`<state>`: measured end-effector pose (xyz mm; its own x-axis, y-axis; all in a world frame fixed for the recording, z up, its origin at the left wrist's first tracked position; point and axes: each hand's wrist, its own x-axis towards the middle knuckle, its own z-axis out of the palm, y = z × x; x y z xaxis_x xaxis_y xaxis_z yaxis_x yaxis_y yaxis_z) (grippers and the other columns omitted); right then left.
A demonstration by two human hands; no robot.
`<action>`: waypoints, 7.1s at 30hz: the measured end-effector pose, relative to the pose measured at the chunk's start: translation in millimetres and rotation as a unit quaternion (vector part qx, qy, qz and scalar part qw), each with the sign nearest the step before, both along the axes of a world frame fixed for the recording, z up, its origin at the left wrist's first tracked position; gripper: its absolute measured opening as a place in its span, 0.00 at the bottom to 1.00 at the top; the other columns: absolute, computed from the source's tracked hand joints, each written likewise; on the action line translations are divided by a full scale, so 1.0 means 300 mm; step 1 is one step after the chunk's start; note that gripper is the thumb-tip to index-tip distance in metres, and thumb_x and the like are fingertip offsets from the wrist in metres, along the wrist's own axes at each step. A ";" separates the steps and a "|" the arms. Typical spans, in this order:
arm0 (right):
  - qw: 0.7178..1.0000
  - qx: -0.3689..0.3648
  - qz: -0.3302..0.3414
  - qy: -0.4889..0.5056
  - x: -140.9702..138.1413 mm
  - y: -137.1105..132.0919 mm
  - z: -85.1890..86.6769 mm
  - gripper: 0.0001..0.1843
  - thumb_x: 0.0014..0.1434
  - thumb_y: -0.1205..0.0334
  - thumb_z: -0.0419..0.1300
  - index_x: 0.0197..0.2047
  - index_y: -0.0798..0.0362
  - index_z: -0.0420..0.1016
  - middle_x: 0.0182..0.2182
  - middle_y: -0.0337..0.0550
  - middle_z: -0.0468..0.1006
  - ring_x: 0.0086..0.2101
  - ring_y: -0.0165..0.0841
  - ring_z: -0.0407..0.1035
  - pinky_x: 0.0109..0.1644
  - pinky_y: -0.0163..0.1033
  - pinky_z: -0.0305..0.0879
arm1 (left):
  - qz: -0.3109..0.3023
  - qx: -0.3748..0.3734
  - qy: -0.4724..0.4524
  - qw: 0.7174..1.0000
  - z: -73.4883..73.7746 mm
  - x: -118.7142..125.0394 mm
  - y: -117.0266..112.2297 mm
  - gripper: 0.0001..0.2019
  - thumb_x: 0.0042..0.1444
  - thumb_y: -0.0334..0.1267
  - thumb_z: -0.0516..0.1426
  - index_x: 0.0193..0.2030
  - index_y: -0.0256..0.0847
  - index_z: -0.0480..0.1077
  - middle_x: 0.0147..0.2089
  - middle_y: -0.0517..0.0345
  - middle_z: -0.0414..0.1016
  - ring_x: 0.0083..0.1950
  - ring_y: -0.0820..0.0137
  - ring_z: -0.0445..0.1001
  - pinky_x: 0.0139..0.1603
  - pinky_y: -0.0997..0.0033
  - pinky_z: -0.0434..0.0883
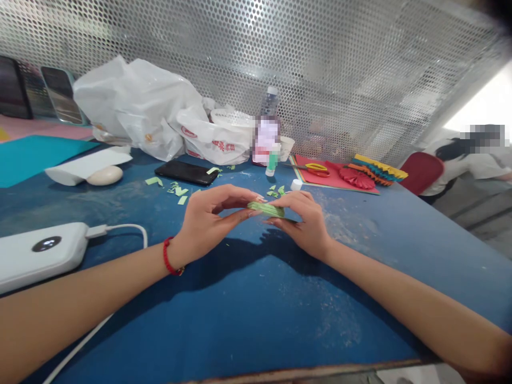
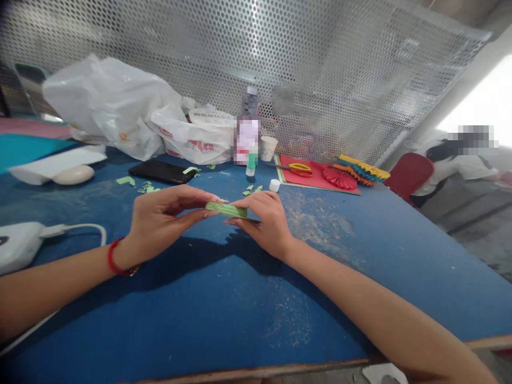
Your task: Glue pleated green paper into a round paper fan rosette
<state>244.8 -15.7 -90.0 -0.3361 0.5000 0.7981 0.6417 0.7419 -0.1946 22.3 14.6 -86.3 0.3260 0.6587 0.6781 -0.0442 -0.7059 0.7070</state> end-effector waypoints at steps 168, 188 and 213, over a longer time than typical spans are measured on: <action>0.984 0.154 0.045 -0.073 0.024 -0.017 -0.015 0.11 0.68 0.67 0.57 0.53 0.49 0.69 0.36 0.42 0.79 0.34 0.30 0.73 0.37 0.35 0.69 | -0.079 -0.083 0.100 0.988 0.023 -0.003 0.006 0.15 0.54 0.50 0.67 0.36 0.38 0.78 0.33 0.55 0.82 0.32 0.69 0.78 0.35 0.70 0.76; 0.977 0.018 -0.019 -0.212 0.065 0.034 -0.015 0.08 0.67 0.60 0.59 0.40 0.50 0.81 0.41 0.41 0.84 0.43 0.36 0.71 0.47 0.45 0.60 | -0.083 0.070 0.308 0.945 0.000 -0.008 0.047 0.39 0.67 0.46 0.55 0.78 0.45 0.38 0.63 0.46 0.75 0.62 0.63 0.74 0.63 0.62 0.68; 0.957 -0.078 0.038 -0.278 0.090 0.058 -0.015 0.18 0.71 0.61 0.52 0.57 0.51 0.77 0.58 0.42 0.78 0.59 0.41 0.70 0.69 0.56 0.59 | 0.078 0.038 0.417 0.905 -0.030 -0.040 0.150 0.30 0.55 0.65 0.58 0.55 0.46 0.78 0.69 0.50 0.69 0.71 0.51 0.63 0.72 0.47 0.57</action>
<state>271.8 1.5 -94.4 -0.7279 0.5548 0.4030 0.6227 0.7808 0.0498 10.4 59.5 -95.2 0.6522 0.7027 0.2844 0.5866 -0.7054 0.3978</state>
